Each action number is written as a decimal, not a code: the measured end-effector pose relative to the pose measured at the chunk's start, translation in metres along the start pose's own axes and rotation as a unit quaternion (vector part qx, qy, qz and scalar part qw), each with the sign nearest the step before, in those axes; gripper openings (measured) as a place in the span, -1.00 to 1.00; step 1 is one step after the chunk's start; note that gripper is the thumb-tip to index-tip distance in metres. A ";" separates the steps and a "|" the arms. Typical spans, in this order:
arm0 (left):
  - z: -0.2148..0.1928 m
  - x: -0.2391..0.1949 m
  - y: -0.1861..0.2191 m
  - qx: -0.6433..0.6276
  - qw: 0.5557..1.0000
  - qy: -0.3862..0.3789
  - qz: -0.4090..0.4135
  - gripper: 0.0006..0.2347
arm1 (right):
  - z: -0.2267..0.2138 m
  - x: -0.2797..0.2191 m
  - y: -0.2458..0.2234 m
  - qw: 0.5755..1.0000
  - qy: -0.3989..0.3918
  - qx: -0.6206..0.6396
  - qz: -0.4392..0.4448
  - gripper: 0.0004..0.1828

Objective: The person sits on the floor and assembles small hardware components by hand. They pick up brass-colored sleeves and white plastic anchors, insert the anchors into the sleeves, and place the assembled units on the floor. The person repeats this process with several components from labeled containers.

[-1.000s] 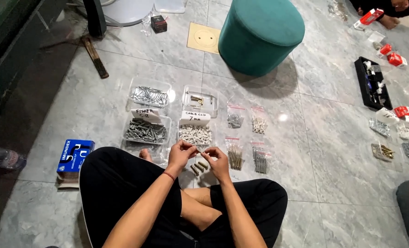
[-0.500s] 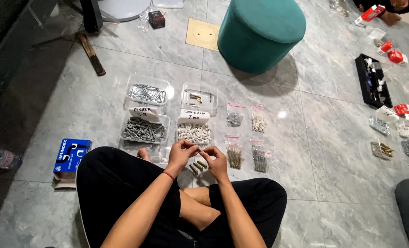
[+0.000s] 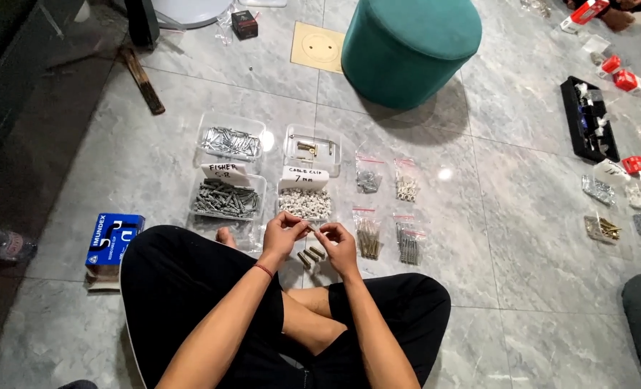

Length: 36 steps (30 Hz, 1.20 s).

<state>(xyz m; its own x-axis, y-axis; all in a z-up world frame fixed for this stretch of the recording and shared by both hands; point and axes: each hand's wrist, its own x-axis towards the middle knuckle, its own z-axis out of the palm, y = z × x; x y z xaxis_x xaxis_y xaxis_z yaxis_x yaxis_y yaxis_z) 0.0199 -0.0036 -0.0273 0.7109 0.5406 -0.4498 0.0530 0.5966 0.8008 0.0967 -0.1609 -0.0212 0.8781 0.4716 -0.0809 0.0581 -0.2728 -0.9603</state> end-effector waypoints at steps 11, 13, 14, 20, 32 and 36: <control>-0.006 0.012 -0.016 -0.001 1.000 0.000 0.008 -0.83 | -0.003 -0.002 0.006 0.947 -0.099 -0.294 0.089 -0.79; -0.006 0.012 -0.016 0.000 1.000 0.002 0.006 -0.83 | -0.005 -0.003 0.007 0.936 -0.109 -0.322 0.089 -0.80; -0.006 0.012 -0.017 -0.001 1.000 0.000 0.009 -0.82 | -0.006 -0.003 0.007 0.924 -0.110 -0.354 0.091 -0.80; -0.002 0.003 -0.008 -0.002 1.000 -0.007 0.011 -0.82 | -0.006 -0.004 0.001 0.899 -0.111 -0.412 0.101 -0.77; 0.001 0.000 0.008 -0.023 0.999 -0.007 0.026 -0.83 | -0.007 0.006 -0.008 0.894 -0.097 -0.421 0.115 -0.73; 0.000 -0.020 0.046 -0.075 0.996 0.000 0.038 -0.84 | -0.009 0.016 -0.007 0.871 -0.114 -0.460 0.128 -0.68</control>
<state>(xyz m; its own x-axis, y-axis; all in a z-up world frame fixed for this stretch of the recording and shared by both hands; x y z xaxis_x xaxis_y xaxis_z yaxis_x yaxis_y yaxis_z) 0.0081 0.0133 0.0188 0.7094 0.5868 -0.3904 -0.1057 0.6362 0.7642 0.1150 -0.1591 -0.0132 0.8072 0.4224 -0.4123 0.3226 -0.9007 -0.2911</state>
